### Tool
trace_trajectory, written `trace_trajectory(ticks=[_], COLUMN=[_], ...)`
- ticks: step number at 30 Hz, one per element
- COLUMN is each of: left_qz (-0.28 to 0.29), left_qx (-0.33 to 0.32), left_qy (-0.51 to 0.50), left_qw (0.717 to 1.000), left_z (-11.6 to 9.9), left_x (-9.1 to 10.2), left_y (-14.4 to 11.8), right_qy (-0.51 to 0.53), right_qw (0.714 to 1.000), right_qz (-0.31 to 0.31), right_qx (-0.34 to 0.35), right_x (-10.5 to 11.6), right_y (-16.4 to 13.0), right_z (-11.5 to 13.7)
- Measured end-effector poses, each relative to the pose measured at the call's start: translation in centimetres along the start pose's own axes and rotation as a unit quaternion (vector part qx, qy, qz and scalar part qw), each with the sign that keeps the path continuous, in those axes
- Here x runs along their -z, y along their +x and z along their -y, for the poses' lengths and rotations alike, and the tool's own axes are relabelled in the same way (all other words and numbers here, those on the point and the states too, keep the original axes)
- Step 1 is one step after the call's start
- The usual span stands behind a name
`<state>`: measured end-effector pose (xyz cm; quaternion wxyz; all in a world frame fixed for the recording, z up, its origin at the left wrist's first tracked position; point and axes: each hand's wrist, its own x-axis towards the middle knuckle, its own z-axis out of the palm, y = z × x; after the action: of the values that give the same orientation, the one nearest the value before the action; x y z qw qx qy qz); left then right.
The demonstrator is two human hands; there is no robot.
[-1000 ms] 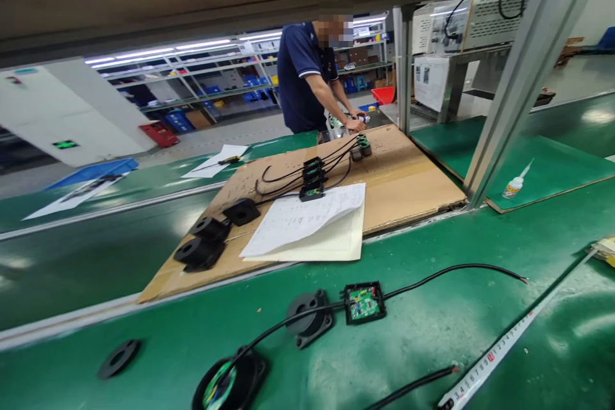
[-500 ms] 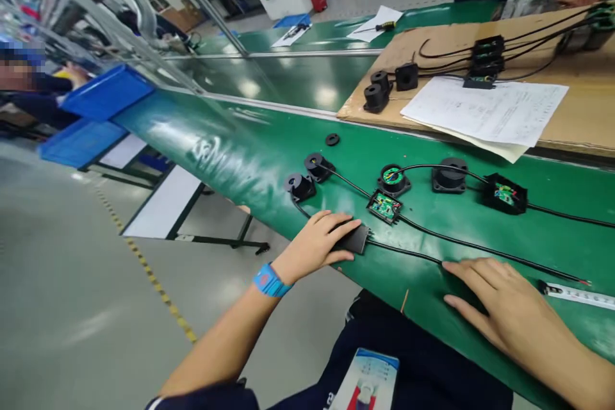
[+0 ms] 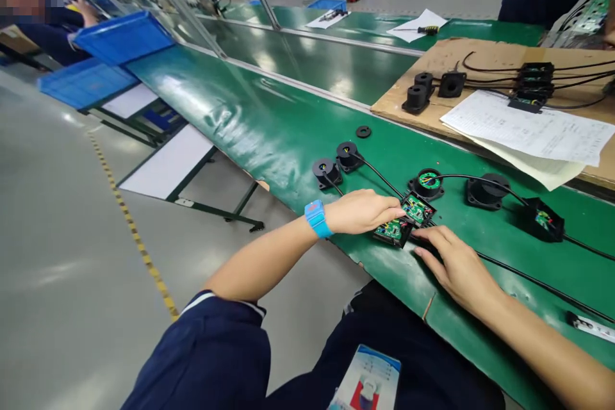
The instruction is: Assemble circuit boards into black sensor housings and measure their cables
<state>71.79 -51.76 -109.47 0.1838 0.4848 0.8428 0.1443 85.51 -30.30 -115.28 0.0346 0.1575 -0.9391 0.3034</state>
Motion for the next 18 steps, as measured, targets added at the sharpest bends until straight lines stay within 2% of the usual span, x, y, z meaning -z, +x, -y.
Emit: trace_trajectory(ticks=[6, 12, 15, 18], left_qz=[0.028, 0.043, 0.044, 0.032], left_qx=[-0.033, -0.036, -0.016, 0.012], left_qy=[-0.159, -0.2, -0.193, -0.185], left_qw=[0.986, 0.978, 0.98, 0.982], left_z=[0.1, 0.3, 0.3, 0.4], left_x=[1.1, 1.9, 2.2, 2.5], left_y=[-0.4, -0.8, -1.0, -1.2], right_qy=[0.04, 0.073, 0.107, 0.154], right_qw=[0.998, 0.996, 0.99, 0.955], right_qz=[-0.038, -0.057, 0.036, 0.149], right_qx=[0.002, -0.011, -0.086, -0.205], right_x=[0.8, 1.7, 3.4, 6.5], right_y=[0.4, 1.2, 0.8, -2.0], right_z=[1.1, 2.3, 1.1, -1.5])
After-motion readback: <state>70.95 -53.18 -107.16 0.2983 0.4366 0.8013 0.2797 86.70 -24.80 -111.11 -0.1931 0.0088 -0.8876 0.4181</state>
